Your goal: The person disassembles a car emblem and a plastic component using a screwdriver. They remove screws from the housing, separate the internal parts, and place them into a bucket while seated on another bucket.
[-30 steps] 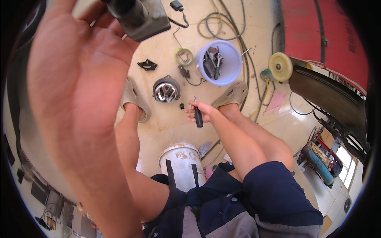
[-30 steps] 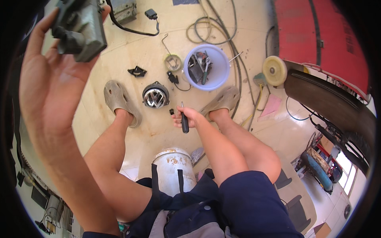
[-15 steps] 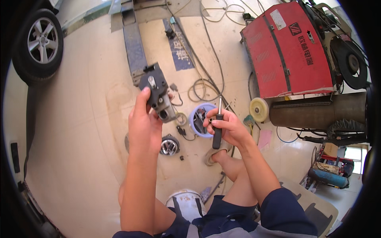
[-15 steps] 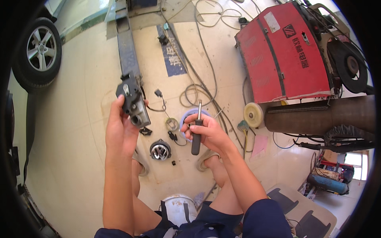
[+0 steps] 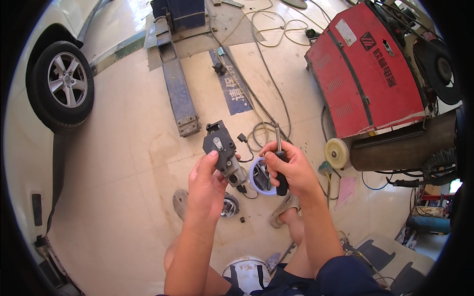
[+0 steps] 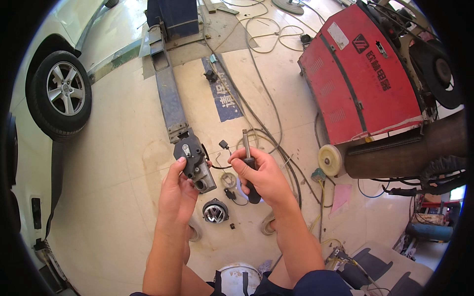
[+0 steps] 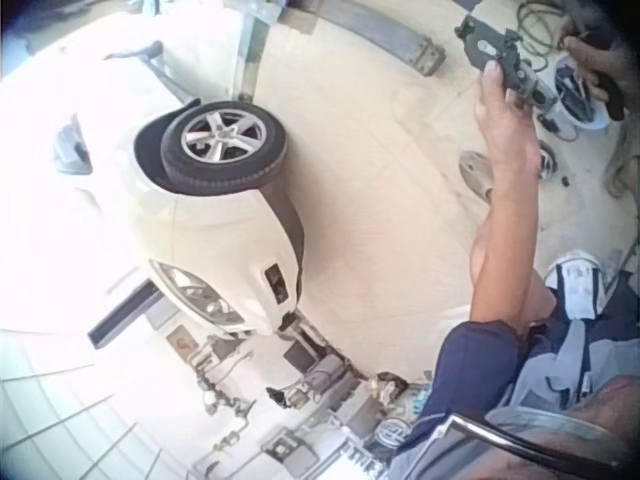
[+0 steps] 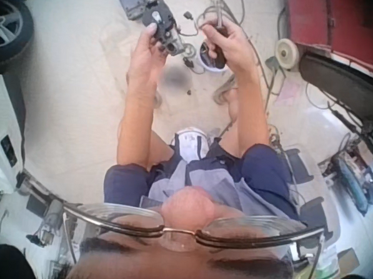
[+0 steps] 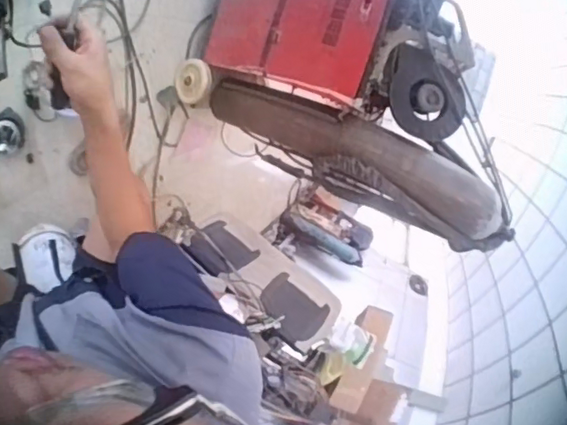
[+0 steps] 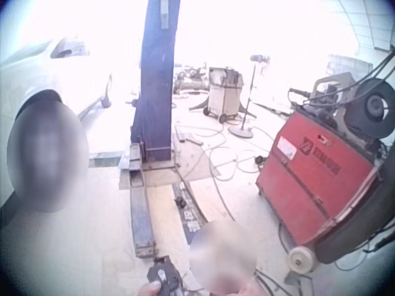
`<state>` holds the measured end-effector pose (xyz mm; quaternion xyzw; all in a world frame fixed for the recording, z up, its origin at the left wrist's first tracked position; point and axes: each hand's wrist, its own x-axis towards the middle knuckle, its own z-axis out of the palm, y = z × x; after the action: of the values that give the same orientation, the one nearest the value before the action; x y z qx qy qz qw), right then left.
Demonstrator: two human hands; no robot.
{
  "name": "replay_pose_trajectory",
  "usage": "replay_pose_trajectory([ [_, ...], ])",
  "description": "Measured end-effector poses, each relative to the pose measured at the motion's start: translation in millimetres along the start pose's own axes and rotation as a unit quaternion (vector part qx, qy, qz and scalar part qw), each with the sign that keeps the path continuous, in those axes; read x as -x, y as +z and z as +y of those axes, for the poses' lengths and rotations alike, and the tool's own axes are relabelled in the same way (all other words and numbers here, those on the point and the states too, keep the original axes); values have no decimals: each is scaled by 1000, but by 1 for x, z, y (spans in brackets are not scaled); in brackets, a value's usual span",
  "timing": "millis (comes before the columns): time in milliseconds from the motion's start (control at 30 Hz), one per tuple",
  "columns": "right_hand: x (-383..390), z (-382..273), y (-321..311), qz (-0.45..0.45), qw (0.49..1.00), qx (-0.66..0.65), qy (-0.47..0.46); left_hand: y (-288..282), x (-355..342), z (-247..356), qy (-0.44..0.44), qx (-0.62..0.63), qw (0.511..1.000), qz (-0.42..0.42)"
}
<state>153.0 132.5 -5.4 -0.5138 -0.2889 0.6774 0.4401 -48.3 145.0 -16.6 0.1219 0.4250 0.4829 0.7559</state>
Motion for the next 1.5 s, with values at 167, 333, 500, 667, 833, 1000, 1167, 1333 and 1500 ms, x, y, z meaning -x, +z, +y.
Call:
replay_pose_trajectory([
  [167, 12, 0, 2, 59, 996, -47, -39, 6, 1, -6, -16, -32, 999, -6],
  [333, 21, -1, 1, 57, 996, -54, -43, 15, 5, -16, -25, -52, 998, -4],
  [500, 19, 3, 3, 103, 991, -58, -54, 21, 7, -16, -89, 66, 993, -49],
  [667, 22, 5, 6, 88, 993, -31, -66, 23, 6, -19, -90, 207, 973, -40],
  [833, 25, 14, 20, 22, 995, 95, 7, 14, -1, -16, -59, 306, 947, -74],
  [1000, 23, 32, 33, 22, 991, 126, -38, 9, -7, -14, -17, 292, 955, -43],
  [1167, 24, 35, 30, -15, 972, 202, -115, 8, -6, -10, -16, 274, 961, -22],
  [1333, 27, 27, 20, -116, 990, 77, 11, 0, -11, 0, 6, 277, 961, -16],
  [1500, 27, 24, 15, -158, 966, 206, -9, -9, -10, 6, 34, 280, 957, -59],
])
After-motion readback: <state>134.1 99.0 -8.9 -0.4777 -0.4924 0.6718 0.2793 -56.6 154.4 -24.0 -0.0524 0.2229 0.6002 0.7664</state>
